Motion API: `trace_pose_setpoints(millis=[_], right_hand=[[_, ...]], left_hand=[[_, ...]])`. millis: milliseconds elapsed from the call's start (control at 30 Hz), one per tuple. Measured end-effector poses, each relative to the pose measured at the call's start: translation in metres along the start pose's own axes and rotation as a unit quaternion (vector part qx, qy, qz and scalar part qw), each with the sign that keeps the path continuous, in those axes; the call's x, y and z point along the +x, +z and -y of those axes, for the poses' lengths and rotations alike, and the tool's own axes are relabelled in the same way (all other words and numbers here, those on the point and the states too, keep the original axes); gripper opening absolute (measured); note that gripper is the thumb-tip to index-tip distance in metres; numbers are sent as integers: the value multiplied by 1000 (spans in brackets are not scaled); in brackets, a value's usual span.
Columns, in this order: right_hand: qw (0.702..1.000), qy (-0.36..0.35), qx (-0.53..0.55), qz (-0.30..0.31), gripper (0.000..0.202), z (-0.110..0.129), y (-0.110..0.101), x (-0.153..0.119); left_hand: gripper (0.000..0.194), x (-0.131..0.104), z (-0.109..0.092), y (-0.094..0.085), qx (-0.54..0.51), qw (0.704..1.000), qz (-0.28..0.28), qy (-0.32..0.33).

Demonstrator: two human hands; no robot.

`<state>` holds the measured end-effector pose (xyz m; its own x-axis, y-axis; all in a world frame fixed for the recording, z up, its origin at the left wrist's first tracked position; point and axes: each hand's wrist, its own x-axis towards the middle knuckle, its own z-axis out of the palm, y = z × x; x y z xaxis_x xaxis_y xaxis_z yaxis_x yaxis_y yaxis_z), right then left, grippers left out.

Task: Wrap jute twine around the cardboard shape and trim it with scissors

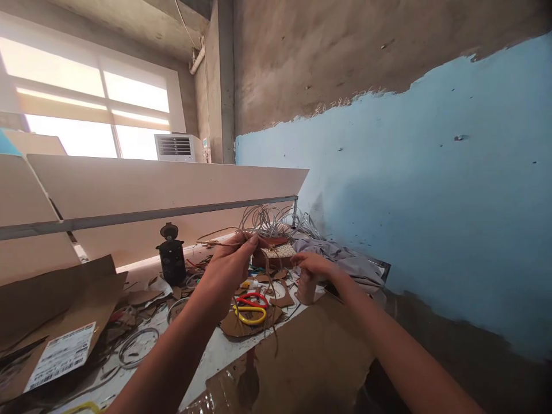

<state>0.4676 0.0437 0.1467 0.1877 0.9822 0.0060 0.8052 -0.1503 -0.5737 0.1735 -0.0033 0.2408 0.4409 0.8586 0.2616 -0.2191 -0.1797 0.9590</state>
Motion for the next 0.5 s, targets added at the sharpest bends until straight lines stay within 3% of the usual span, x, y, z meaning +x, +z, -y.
trace_pose_setpoints(millis=[200,333,500], right_hand=[[997,49,43,-48,22,-16,-19,2],[991,68,70,-93,32,-31,-34,-10],[990,32,121,-59,24,-34,-50,-46]], left_hand=[[20,1,13,7,-11,1000,21,-12],[23,-3,16,9,-11,999,39,-14],[27,-6,11,-1,5,1000,19,-22]])
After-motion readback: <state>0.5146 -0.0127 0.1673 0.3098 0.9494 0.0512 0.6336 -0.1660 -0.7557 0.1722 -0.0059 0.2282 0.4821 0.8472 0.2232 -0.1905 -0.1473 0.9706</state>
